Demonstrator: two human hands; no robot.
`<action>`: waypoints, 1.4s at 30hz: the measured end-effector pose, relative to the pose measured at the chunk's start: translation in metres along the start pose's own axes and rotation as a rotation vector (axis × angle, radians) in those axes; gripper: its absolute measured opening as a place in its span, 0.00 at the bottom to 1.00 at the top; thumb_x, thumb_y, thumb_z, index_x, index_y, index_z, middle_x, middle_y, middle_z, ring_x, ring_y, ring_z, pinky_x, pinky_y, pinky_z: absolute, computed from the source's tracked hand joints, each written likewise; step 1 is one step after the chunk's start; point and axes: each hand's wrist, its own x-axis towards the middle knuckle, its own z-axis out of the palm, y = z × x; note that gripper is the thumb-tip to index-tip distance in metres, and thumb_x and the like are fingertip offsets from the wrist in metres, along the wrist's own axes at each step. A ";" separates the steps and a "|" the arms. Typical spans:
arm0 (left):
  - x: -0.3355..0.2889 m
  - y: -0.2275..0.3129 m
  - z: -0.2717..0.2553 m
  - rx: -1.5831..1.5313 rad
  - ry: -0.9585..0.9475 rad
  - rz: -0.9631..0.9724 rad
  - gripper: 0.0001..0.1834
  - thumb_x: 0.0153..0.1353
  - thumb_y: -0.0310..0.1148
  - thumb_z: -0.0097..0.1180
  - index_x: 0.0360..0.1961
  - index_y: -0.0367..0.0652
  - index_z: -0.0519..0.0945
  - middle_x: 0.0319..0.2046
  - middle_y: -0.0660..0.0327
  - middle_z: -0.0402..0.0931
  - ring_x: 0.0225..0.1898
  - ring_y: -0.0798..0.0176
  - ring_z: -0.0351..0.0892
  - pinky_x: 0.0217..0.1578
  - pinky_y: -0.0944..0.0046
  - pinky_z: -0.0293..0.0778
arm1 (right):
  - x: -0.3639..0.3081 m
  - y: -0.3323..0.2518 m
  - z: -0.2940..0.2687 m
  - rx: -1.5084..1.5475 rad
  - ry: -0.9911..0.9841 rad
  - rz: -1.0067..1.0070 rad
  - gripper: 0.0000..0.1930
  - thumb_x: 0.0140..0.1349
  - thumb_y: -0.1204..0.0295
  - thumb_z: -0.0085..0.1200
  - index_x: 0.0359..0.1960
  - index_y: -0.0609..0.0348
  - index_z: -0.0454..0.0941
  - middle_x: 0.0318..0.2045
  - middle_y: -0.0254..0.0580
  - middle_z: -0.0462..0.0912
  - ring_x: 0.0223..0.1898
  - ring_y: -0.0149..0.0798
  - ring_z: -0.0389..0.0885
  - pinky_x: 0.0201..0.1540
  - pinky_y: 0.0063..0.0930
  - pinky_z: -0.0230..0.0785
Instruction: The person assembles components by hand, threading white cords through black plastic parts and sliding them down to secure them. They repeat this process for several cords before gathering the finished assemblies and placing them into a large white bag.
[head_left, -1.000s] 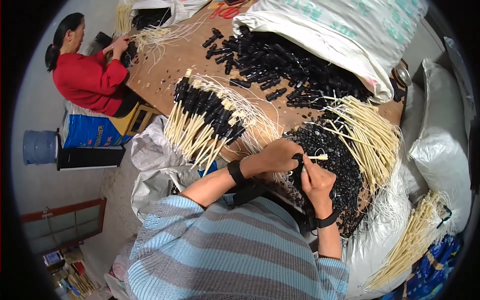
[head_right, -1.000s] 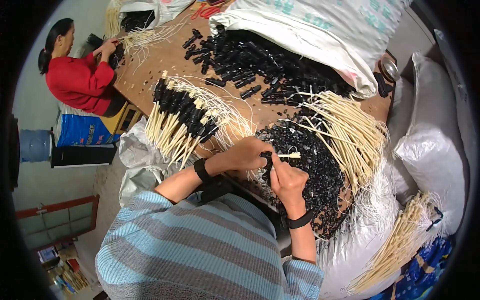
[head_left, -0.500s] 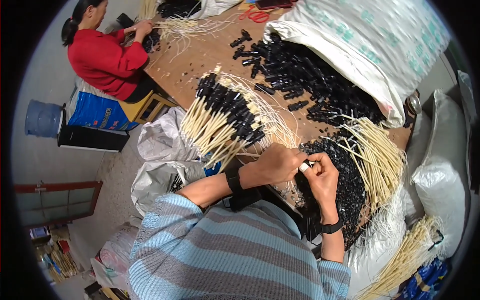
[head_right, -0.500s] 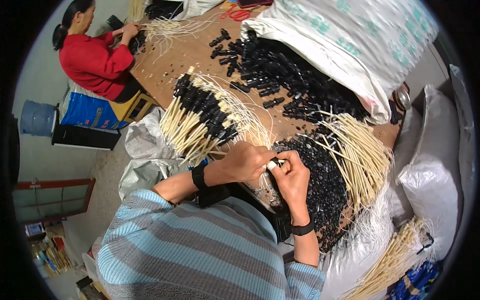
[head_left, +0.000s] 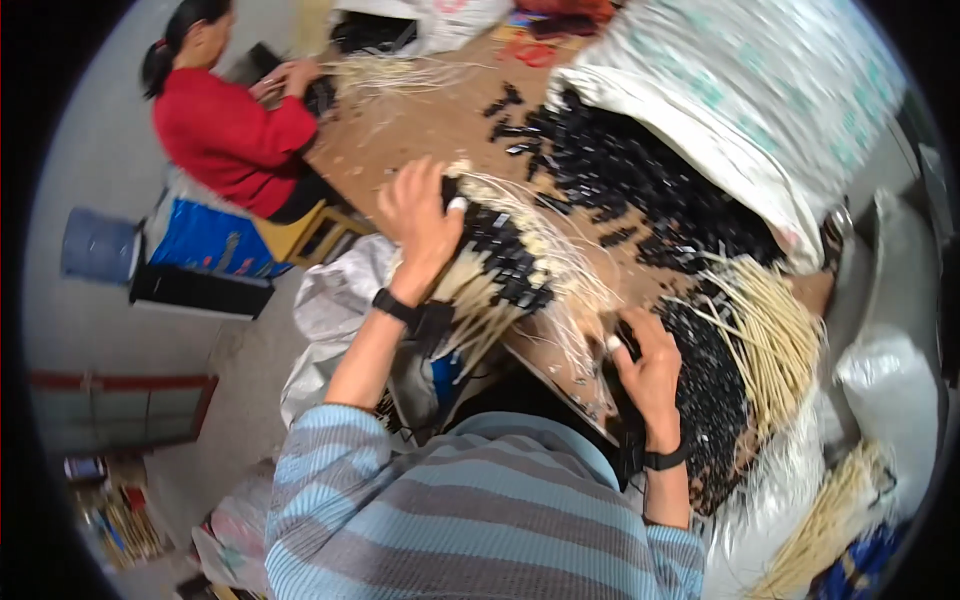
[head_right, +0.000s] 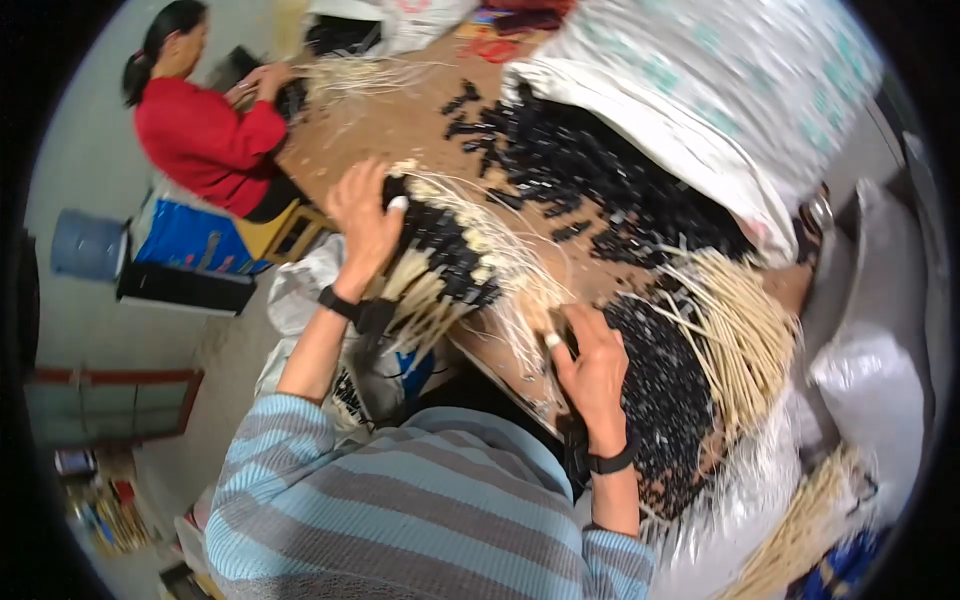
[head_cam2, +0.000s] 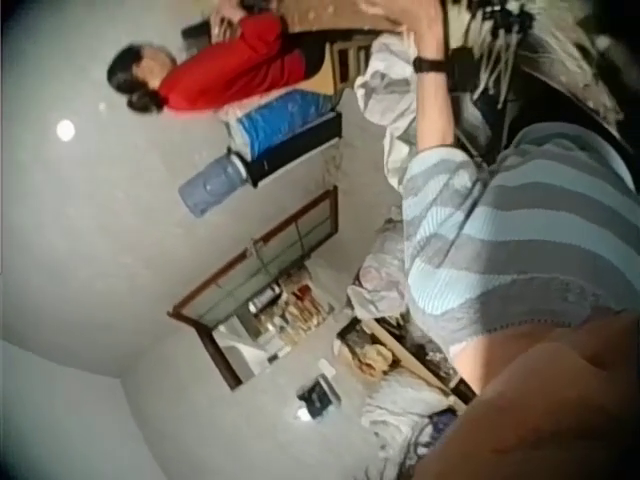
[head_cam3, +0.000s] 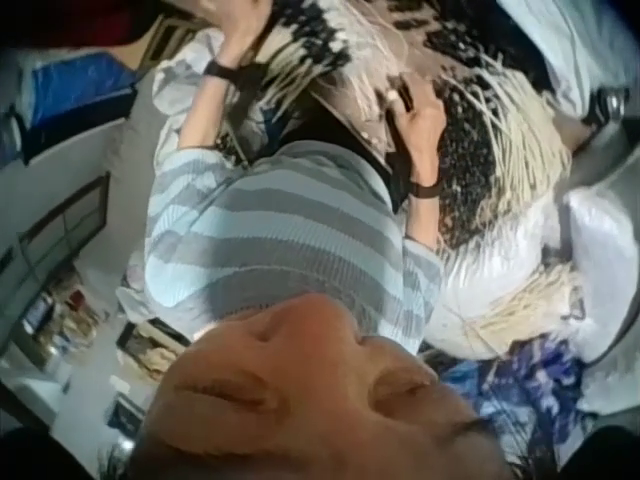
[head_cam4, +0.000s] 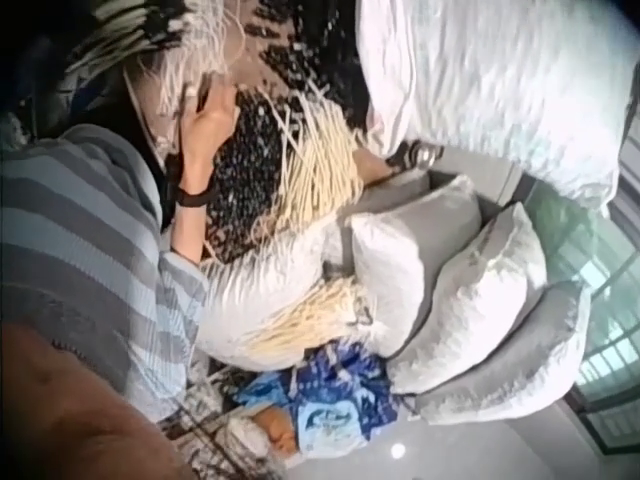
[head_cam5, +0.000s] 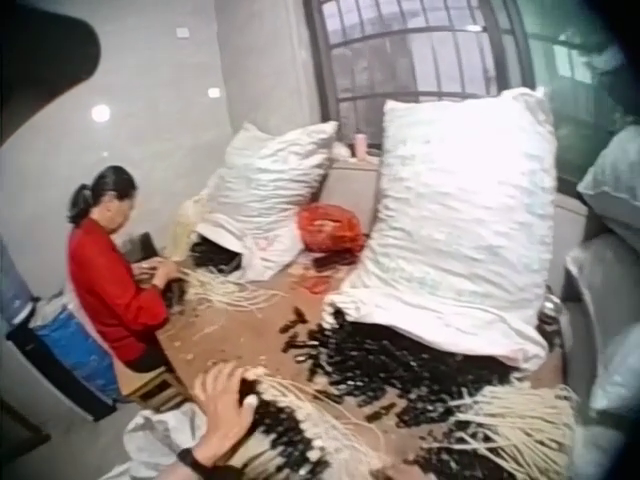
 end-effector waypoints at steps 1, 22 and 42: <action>0.001 0.021 -0.011 -0.027 0.008 0.038 0.28 0.45 0.29 0.56 0.53 0.41 0.73 0.57 0.54 0.68 0.62 0.50 0.60 0.63 0.41 0.45 | -0.004 0.011 -0.003 0.044 0.023 0.078 0.15 0.51 0.77 0.60 0.42 0.62 0.79 0.42 0.48 0.81 0.39 0.46 0.80 0.38 0.29 0.71; -0.030 0.167 0.105 -0.301 -0.520 0.503 0.16 0.48 0.19 0.53 0.35 0.51 0.86 0.32 0.53 0.68 0.38 0.48 0.74 0.37 0.52 0.71 | -0.022 0.117 -0.115 -0.646 0.244 -0.085 0.09 0.50 0.78 0.58 0.33 0.56 0.74 0.26 0.42 0.75 0.29 0.46 0.75 0.30 0.35 0.62; -0.038 0.176 0.106 -0.815 -0.746 0.548 0.16 0.51 0.23 0.48 0.41 0.43 0.79 0.41 0.55 0.77 0.50 0.54 0.71 0.57 0.52 0.63 | -0.077 0.049 -0.056 0.151 0.117 0.559 0.07 0.57 0.74 0.54 0.36 0.61 0.80 0.14 0.28 0.67 0.18 0.21 0.62 0.21 0.20 0.55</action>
